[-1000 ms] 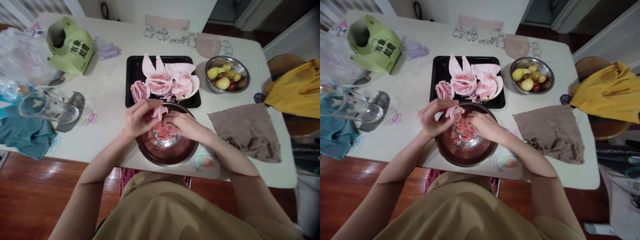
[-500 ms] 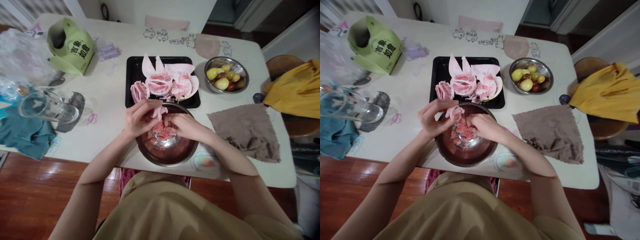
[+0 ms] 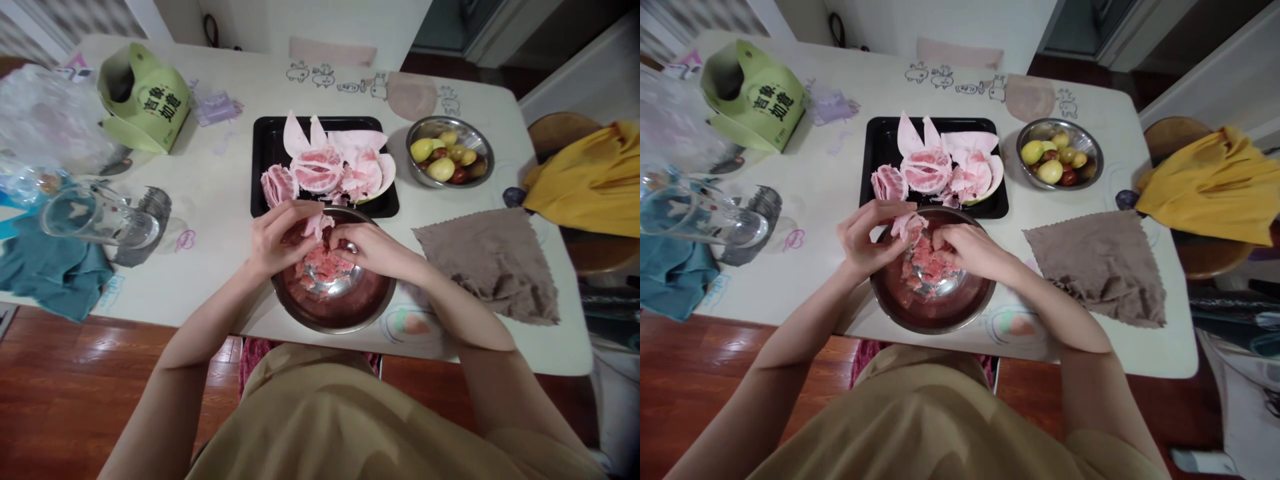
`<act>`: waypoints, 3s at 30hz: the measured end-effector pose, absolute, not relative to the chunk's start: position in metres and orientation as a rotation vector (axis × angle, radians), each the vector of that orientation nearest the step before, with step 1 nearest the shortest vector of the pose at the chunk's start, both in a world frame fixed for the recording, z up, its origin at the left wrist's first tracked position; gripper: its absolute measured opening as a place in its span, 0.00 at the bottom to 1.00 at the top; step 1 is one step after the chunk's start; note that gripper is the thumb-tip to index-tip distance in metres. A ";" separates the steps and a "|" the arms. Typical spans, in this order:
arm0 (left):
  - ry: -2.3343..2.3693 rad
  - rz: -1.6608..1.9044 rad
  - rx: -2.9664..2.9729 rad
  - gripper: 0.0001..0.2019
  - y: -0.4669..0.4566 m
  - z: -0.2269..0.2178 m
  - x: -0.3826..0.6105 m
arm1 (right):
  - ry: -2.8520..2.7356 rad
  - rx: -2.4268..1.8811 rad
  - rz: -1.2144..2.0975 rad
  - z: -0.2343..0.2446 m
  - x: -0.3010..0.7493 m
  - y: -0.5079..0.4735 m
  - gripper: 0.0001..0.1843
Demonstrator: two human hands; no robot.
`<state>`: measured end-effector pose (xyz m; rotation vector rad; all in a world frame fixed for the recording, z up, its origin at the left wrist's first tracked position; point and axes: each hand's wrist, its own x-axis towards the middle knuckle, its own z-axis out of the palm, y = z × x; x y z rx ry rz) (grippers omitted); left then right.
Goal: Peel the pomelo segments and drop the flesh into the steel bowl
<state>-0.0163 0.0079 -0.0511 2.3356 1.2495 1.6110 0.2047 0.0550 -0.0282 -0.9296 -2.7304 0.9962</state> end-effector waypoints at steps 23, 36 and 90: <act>1.171 1.642 2.349 0.15 0.009 -0.046 -0.016 | -1.889 -0.961 1.368 -0.021 0.208 0.077 0.15; 1.137 1.591 2.519 0.17 0.007 -0.054 -0.019 | -2.159 -1.277 0.168 -0.041 0.218 0.115 0.12; 1.032 1.554 2.364 0.13 0.009 -0.051 -0.020 | -2.472 -0.932 0.394 -0.007 0.200 0.026 0.13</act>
